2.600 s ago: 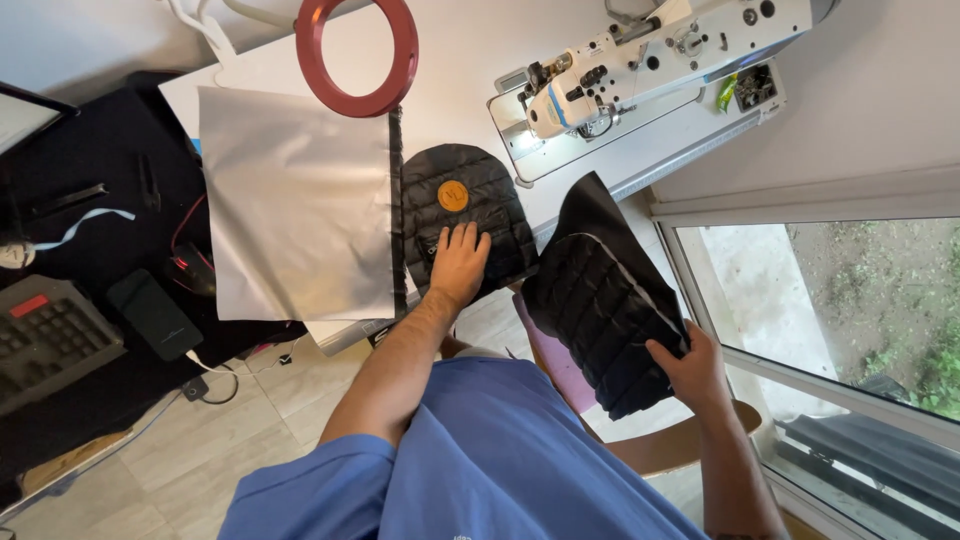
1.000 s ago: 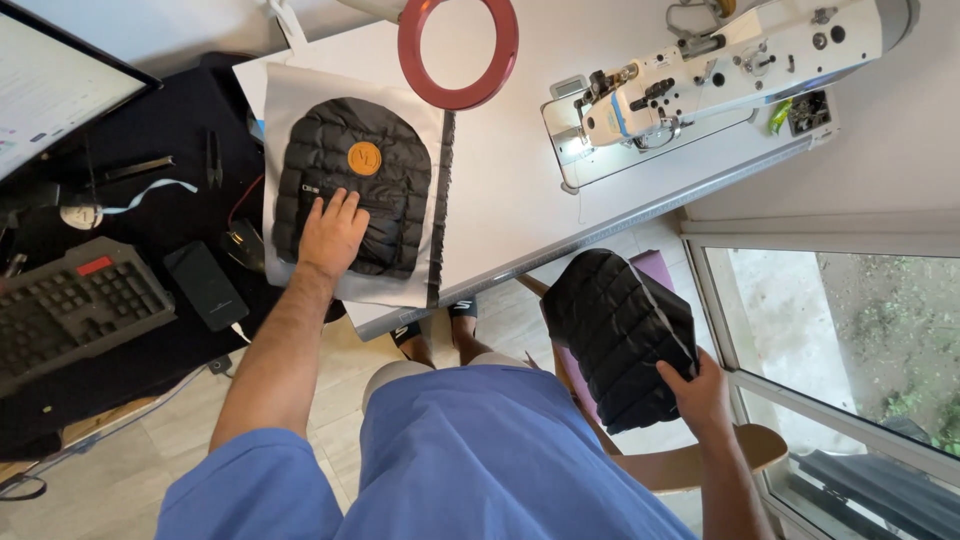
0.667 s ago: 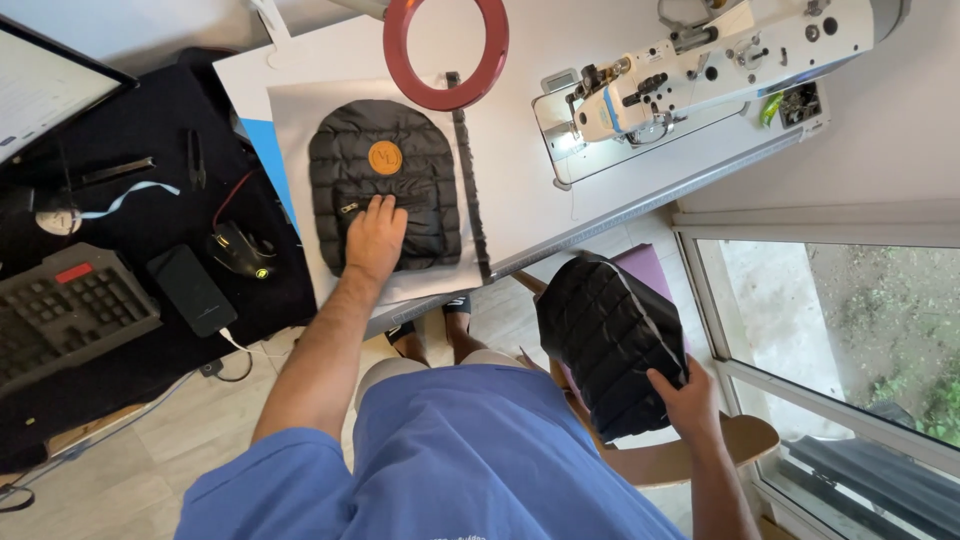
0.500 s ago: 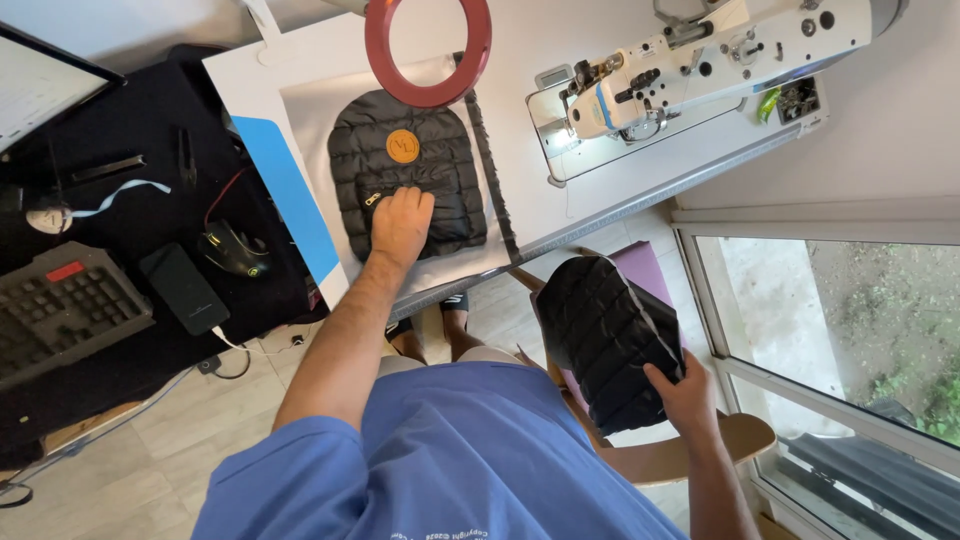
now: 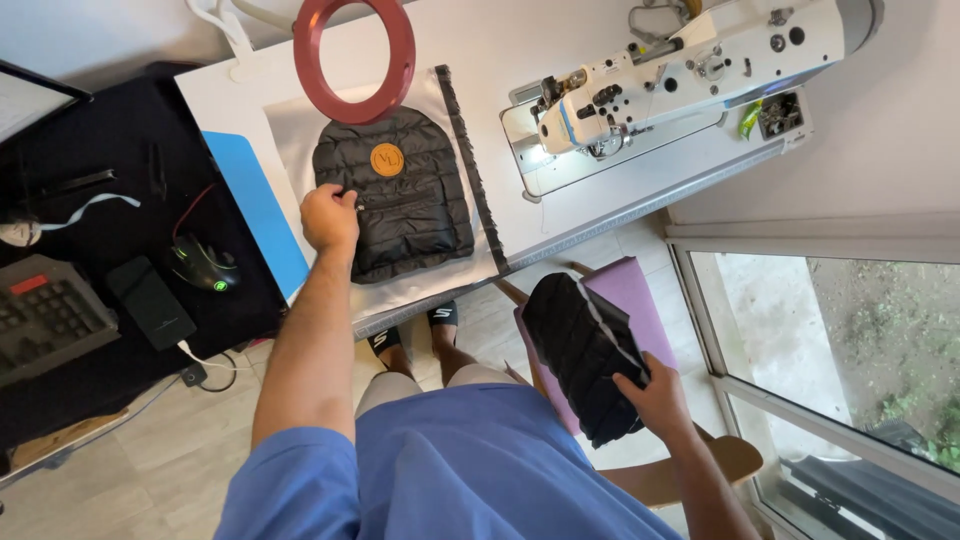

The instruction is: Cutting black fabric with scissors and preparing quilted components at a sewing machine station.

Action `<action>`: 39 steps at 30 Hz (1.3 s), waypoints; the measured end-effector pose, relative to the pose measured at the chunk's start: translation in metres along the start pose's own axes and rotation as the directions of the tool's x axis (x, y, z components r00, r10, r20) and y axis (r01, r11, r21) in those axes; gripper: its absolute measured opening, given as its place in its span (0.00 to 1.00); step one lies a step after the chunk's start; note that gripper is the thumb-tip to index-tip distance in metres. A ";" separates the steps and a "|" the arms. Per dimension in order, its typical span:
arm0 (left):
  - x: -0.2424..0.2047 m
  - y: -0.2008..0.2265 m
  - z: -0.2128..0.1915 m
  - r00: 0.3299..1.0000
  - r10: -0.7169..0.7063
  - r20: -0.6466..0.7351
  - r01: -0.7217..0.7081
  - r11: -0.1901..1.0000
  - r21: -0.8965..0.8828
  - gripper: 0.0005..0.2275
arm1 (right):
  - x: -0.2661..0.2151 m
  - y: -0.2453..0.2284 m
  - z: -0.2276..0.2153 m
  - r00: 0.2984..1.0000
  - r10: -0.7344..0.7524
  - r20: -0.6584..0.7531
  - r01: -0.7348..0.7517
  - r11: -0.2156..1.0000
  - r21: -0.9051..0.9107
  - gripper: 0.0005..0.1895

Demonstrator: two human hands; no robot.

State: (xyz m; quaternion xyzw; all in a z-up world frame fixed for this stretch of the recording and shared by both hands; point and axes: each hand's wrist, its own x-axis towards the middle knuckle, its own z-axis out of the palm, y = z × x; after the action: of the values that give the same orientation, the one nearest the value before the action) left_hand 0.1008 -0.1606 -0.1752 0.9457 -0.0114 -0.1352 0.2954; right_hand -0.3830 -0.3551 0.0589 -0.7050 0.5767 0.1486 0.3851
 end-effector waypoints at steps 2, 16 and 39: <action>-0.020 -0.015 0.001 0.982 0.085 -0.169 -0.089 0.996 -0.018 0.11 | 0.009 -0.005 0.007 0.998 -0.010 0.065 0.013 0.999 -0.044 0.14; -0.390 -0.069 -0.153 0.775 0.632 -0.005 -0.622 0.762 -0.177 0.40 | -0.019 -0.106 0.110 0.190 -0.237 0.953 0.965 -0.135 -0.226 0.16; -0.911 -0.244 -0.085 0.476 -0.512 -0.715 0.309 0.859 -0.409 0.08 | -0.389 0.058 0.345 -0.625 0.210 0.752 0.611 -0.467 0.639 0.16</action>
State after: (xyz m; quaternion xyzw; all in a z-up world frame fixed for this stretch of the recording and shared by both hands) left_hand -0.7683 0.1803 -0.0185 0.8362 0.3666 0.2394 0.3304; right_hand -0.4693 0.1611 0.0645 -0.6117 -0.7056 0.3198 0.1604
